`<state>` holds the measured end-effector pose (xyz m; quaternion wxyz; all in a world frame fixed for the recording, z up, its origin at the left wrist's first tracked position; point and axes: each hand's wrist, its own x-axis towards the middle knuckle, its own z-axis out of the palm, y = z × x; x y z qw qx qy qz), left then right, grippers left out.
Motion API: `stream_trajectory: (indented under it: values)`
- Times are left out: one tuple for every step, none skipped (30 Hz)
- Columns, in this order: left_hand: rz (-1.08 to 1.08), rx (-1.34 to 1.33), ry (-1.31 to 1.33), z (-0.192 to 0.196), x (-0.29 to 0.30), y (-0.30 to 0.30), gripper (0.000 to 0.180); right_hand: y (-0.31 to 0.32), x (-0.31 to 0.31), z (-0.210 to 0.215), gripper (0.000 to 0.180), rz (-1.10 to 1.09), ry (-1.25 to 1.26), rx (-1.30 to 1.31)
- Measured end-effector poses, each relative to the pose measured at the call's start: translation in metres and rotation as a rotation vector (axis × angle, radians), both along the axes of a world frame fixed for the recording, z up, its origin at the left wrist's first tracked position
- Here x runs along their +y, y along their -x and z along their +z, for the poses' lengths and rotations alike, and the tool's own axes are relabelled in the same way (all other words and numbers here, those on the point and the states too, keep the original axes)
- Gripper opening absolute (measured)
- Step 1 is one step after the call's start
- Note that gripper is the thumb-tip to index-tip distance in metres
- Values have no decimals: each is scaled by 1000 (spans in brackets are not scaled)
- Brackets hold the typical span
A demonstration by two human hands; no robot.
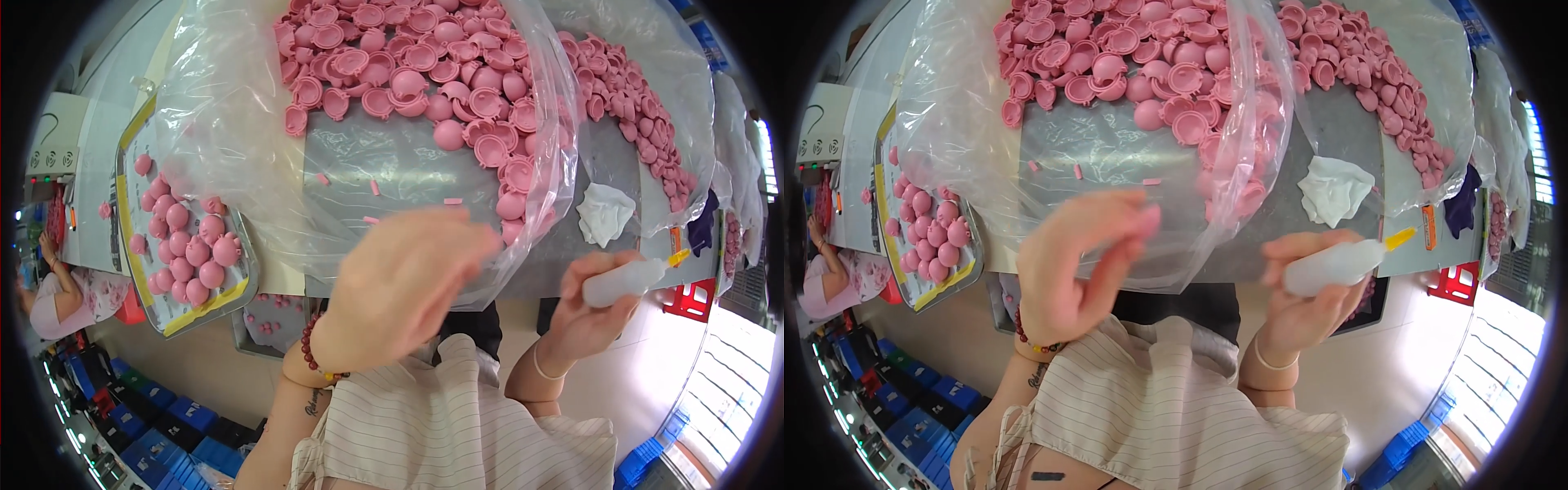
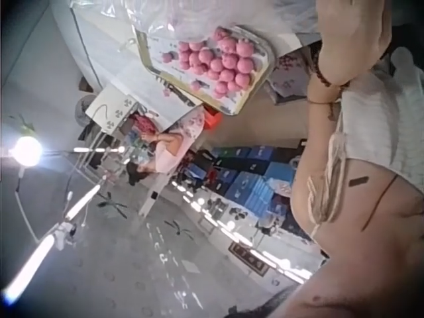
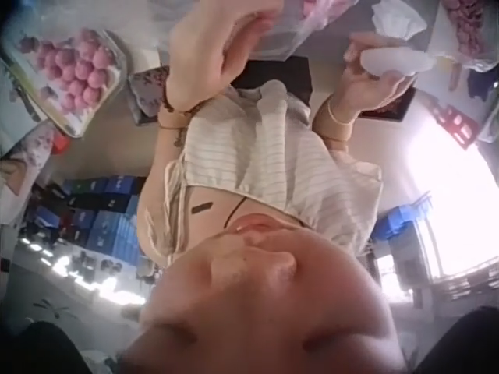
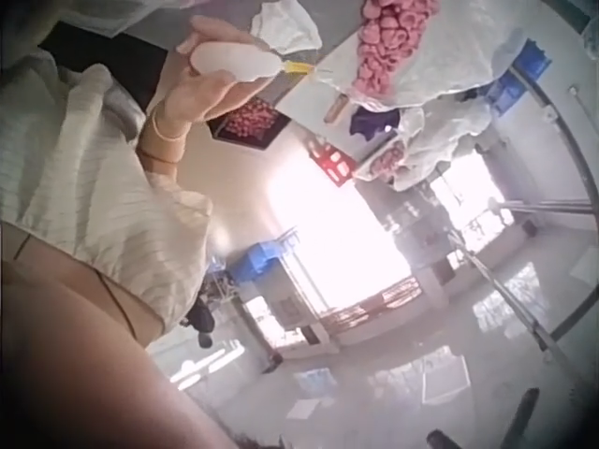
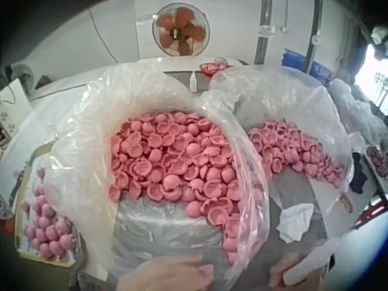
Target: Applying glue to plastic ball halves and pressing them together to form complete toy spheres.
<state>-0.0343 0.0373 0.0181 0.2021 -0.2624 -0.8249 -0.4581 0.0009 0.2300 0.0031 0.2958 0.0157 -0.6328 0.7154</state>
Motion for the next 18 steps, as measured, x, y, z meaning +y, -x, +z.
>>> stream_trajectory:
  values:
    - [-127, -101, -114, 1, 5, -8, 33, -6, -15, 11, 45, 66, 74, -93]
    - [-249, -201, -226, 1, 7, -14, 35, -8, -27, 18, 47, 137, 150, -185]
    - [-329, -223, -248, -2, 8, -17, 38, -8, -31, 21, 48, 224, 98, -236]
    - [-336, -226, -250, -6, 8, -18, 38, -8, -33, 21, 48, 309, 47, -288]
    - [-357, -273, -329, -9, 8, -20, 38, -8, -41, 22, 50, 286, 75, -310]
    - [-377, -320, -409, -11, 7, -22, 39, -10, -40, 21, 50, 280, 73, -312]
    - [-380, -321, -412, -11, 6, -24, 39, -11, -37, 20, 50, 341, 142, -314]
    - [-318, -370, -465, -11, 5, -27, 42, -13, -36, 19, 51, 402, 211, -316]
    - [-254, -419, -517, -10, 3, -28, 45, -18, -42, 15, 52, 295, 291, -277]
    - [-254, -419, -519, -11, 0, -27, 45, -17, -44, 15, 52, 294, 289, -277]
    - [-335, -490, -470, -11, -3, -26, 49, -16, -45, 16, 48, 331, 156, -255]
    - [-415, -561, -419, -11, -6, -25, 54, -15, -46, 16, 44, 368, 24, -233]
    - [-416, -561, -421, -11, -8, -25, 54, -15, -46, 16, 44, 368, 22, -234]
    - [-429, -530, -389, -11, -9, -26, 54, -15, -46, 14, 45, 381, -7, -218]
    - [-442, -500, -357, -12, -10, -27, 55, -15, -46, 13, 46, 395, -36, -202]
    - [-441, -500, -357, -14, -9, -30, 55, -15, -47, 14, 46, 396, -36, -202]
    - [-438, -557, -502, -16, -7, -33, 53, -16, -49, 14, 46, 351, -5, -203]
    - [-432, -612, -648, -19, -6, -34, 51, -16, -50, 14, 46, 306, 25, -203]
